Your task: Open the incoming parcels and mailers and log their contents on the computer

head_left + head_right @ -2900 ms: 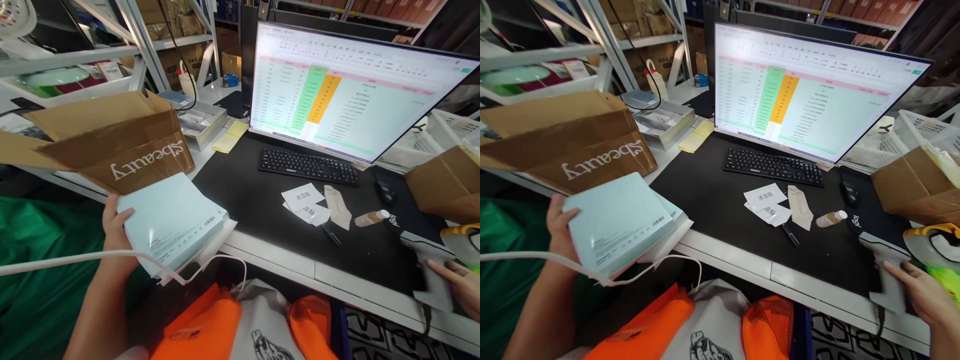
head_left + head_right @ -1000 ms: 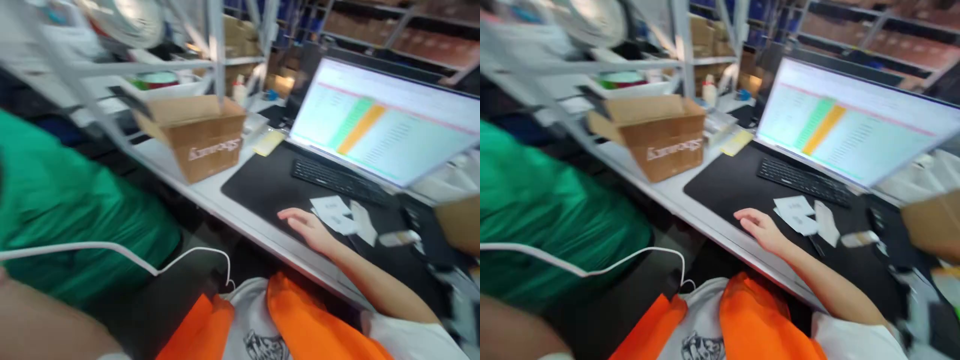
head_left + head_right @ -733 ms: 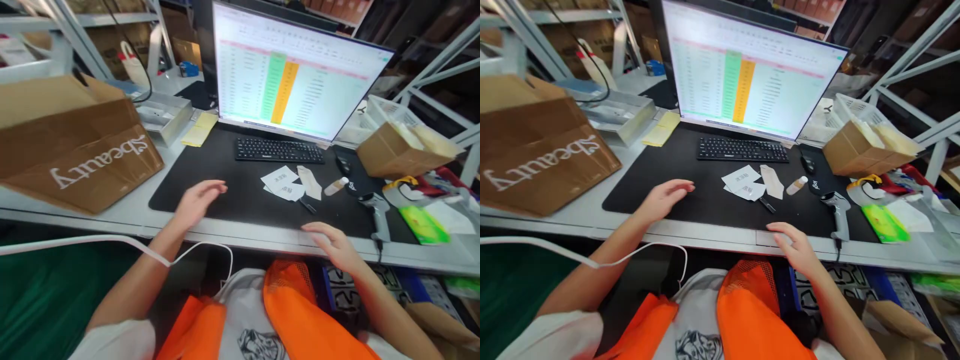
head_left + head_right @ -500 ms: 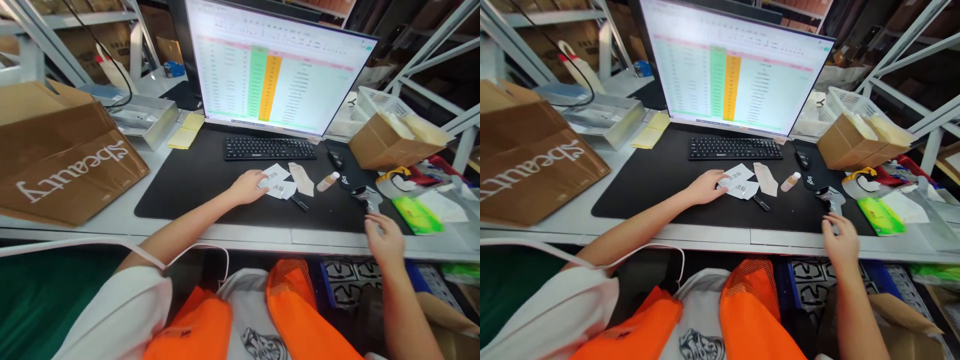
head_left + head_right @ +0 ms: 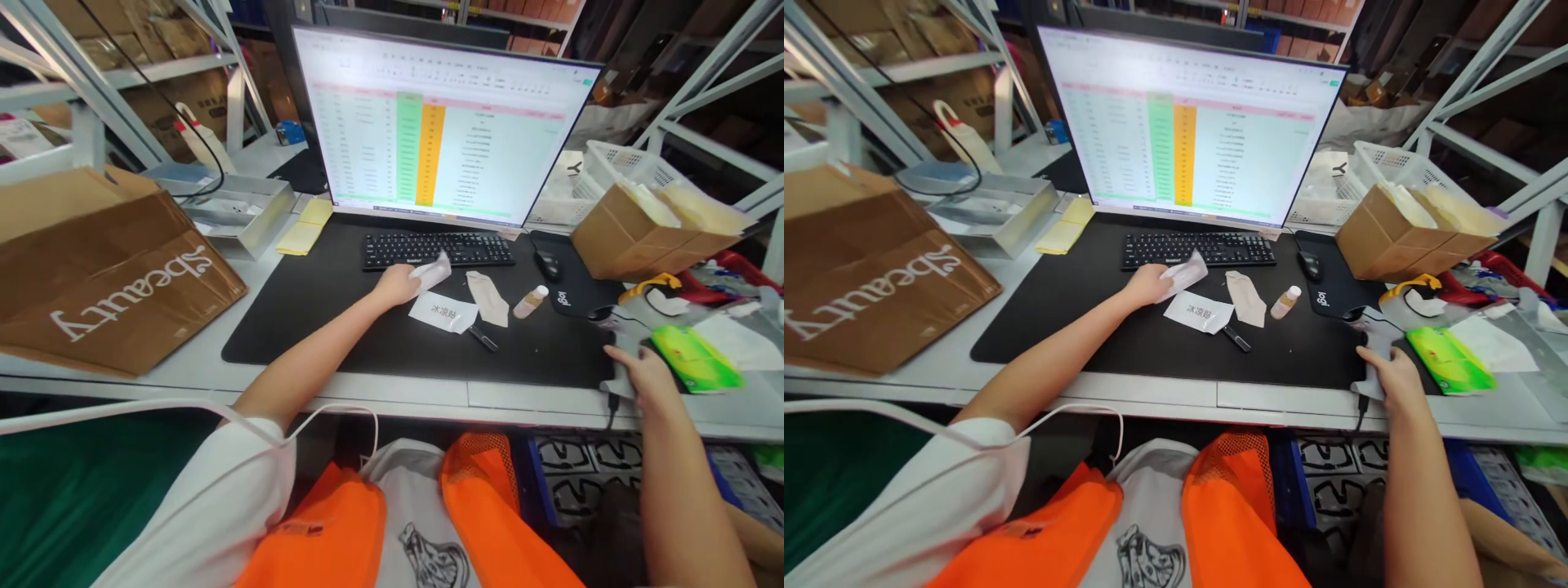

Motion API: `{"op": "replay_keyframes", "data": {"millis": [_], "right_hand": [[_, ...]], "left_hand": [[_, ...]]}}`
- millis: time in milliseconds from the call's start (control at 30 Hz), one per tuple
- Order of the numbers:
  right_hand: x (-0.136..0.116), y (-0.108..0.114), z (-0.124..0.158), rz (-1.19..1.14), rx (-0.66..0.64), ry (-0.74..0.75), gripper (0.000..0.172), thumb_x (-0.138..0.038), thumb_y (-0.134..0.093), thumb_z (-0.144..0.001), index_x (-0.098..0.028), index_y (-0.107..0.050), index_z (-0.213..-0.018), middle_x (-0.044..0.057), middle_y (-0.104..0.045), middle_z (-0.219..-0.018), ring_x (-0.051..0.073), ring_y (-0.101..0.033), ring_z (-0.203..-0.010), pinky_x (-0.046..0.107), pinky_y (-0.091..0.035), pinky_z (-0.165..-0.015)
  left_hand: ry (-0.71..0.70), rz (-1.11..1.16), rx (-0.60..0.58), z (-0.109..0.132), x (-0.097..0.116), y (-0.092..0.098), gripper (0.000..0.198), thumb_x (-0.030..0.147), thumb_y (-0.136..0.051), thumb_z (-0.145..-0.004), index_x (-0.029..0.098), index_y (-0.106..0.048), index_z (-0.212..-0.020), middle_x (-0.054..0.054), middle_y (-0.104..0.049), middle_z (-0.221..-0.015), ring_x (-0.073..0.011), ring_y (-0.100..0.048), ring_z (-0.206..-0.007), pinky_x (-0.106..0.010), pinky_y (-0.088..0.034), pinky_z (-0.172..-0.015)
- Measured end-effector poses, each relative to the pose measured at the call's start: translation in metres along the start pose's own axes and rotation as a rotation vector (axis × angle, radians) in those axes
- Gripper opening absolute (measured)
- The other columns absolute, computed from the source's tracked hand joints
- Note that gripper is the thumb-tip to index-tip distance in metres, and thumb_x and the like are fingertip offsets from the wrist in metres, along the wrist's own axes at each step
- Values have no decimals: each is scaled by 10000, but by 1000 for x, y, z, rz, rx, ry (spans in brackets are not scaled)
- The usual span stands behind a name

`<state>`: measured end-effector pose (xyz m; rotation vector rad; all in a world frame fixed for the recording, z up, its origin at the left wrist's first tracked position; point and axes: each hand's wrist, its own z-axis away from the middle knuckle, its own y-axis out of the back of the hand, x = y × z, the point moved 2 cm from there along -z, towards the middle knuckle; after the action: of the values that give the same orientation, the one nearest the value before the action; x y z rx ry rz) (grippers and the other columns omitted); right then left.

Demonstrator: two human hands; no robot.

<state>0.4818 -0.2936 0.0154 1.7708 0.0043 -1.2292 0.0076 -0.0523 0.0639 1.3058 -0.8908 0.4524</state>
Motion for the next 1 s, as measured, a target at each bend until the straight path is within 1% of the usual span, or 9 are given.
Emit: {"op": "replay_keyframes", "data": {"millis": [100,200,267,333,467,567,767,900,1000], "right_hand": [[-18,6,34,-410,-234,-88,473,-700,-685,-709,-253,-570,-811,99,-626,-805,274,-636,-705,422,-556,-636],[-55,-1,76,-750,-449,-69,382,-550,-808,-696,-243,-616,-819,18,-543,-651,195,-535,-560,332,-471,-511],[-83,-13,103,-728,-492,-1,382,-470,-849,-685,-229,-655,-909,-14,-541,-605,175,-513,-532,297,-447,-494],[-109,-30,126,-611,-575,40,410,-435,-854,-709,-205,-677,-999,-13,-579,-615,175,-534,-539,289,-464,-505],[-144,-58,158,-419,-774,43,445,-445,-801,-759,-184,-685,-1101,-47,-514,-536,147,-439,-428,257,-355,-393],[-162,-70,168,-272,-850,110,375,-408,-751,-776,-169,-707,-1060,-44,-514,-515,133,-412,-411,243,-319,-381],[-188,-83,172,-156,-877,249,180,-322,-699,-764,-160,-701,-844,-1,-604,-608,145,-500,-491,255,-408,-463],[-195,-84,177,-205,-882,319,205,-285,-701,-760,-169,-737,-926,-13,-582,-602,184,-559,-577,266,-450,-522],[-183,-77,183,-309,-857,251,275,-290,-733,-768,-185,-737,-1023,-18,-574,-610,191,-562,-588,283,-469,-536]], "left_hand": [[32,213,6,12,-6,12,387,135,-557,-811,91,-684,-1174,-168,-763,-1087,-315,-733,-1008,-424,-573,-916],[136,724,-61,32,-12,2,495,82,-665,-687,108,-663,-1181,-150,-766,-1127,-304,-747,-1008,-452,-590,-959],[226,1031,-79,44,-14,-8,511,54,-722,-621,125,-680,-1125,-142,-766,-1143,-327,-742,-1035,-513,-574,-1009],[313,1157,-54,53,-16,-16,453,86,-733,-662,138,-687,-1110,-138,-765,-1148,-341,-733,-1073,-559,-553,-1045],[455,1227,-9,59,-19,-19,283,188,-654,-805,136,-689,-1081,-144,-767,-1106,-354,-699,-1164,-592,-493,-1117],[369,1204,-67,62,-19,-18,401,71,-636,-678,146,-681,-1069,-104,-773,-1076,-356,-682,-1194,-618,-444,-1155],[169,1098,-219,67,-23,-24,581,46,-627,-546,158,-654,-1116,-83,-762,-1150,-386,-607,-1301,-629,-379,-1191],[124,1059,-232,66,-26,-31,646,73,-631,-553,172,-640,-1191,-80,-739,-1236,-378,-586,-1329,-610,-343,-1220],[110,1039,-232,63,-31,-32,708,98,-649,-567,173,-605,-1269,-93,-709,-1303,-363,-587,-1330,-574,-364,-1220]]}}
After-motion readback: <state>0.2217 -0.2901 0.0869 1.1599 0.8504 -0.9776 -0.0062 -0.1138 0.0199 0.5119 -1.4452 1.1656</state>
